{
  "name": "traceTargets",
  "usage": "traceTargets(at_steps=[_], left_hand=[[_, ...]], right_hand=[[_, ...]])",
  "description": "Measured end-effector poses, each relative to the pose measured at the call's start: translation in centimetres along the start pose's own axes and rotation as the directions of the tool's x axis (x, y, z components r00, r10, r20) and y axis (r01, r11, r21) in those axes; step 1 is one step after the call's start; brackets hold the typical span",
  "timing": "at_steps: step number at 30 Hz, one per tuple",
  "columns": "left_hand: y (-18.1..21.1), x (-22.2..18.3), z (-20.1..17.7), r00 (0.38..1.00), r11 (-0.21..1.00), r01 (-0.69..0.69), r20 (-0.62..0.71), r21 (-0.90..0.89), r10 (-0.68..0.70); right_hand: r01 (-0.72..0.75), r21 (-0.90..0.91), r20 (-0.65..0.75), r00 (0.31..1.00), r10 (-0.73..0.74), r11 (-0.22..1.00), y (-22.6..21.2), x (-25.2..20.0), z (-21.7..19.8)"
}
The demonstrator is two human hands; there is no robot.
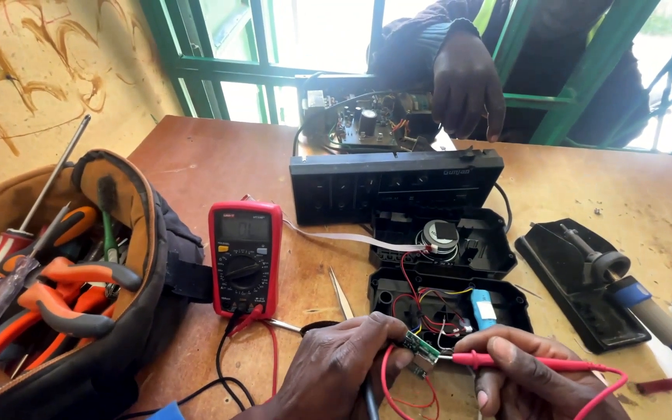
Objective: Soldering wires to a PCB and testing the connections using a multimeter on a workbench.
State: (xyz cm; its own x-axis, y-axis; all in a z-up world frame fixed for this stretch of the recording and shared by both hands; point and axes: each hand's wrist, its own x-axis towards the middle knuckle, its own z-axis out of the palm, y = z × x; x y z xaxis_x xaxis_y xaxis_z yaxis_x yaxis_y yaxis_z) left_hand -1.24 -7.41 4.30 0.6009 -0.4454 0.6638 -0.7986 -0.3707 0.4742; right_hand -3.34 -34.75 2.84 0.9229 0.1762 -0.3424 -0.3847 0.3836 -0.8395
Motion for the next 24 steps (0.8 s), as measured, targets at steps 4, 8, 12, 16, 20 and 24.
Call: traceTargets(at_steps=[4, 8, 12, 16, 20, 24], left_hand=[[0.1, -0.1, -0.3, 0.994, 0.995, 0.084, 0.076, -0.046, -0.080], [0.0, -0.4, 0.1, 0.986, 0.989, 0.146, 0.086, -0.035, -0.143], [-0.4, -0.4, 0.2, 0.976, 0.982, 0.185, 0.127, -0.042, -0.178], [-0.2, -0.2, -0.1, 0.976, 0.980, 0.192, 0.112, -0.047, -0.186], [-0.5, -0.6, 0.4, 0.974, 0.978, 0.208, 0.101, -0.030, -0.204], [-0.1, -0.4, -0.1, 0.974, 0.978, 0.203, 0.109, -0.044, -0.197]], right_hand=[[-0.003, 0.048, 0.025, 1.000, 0.002, 0.999, 0.1, 0.3, -0.1], [-0.007, 0.099, 0.076, 0.997, -0.001, 0.995, -0.1, 0.3, 0.3], [-0.018, 0.046, 0.026, 1.000, 0.017, 0.999, 0.2, 0.6, 0.0], [-0.045, 0.058, 0.044, 0.998, 0.042, 0.997, 0.4, 1.1, -0.4], [-0.034, 0.016, 0.052, 0.998, 0.033, 0.999, 0.3, 1.1, -0.3], [-0.053, -0.002, 0.028, 0.998, 0.053, 0.999, 0.3, 0.8, -1.2]])
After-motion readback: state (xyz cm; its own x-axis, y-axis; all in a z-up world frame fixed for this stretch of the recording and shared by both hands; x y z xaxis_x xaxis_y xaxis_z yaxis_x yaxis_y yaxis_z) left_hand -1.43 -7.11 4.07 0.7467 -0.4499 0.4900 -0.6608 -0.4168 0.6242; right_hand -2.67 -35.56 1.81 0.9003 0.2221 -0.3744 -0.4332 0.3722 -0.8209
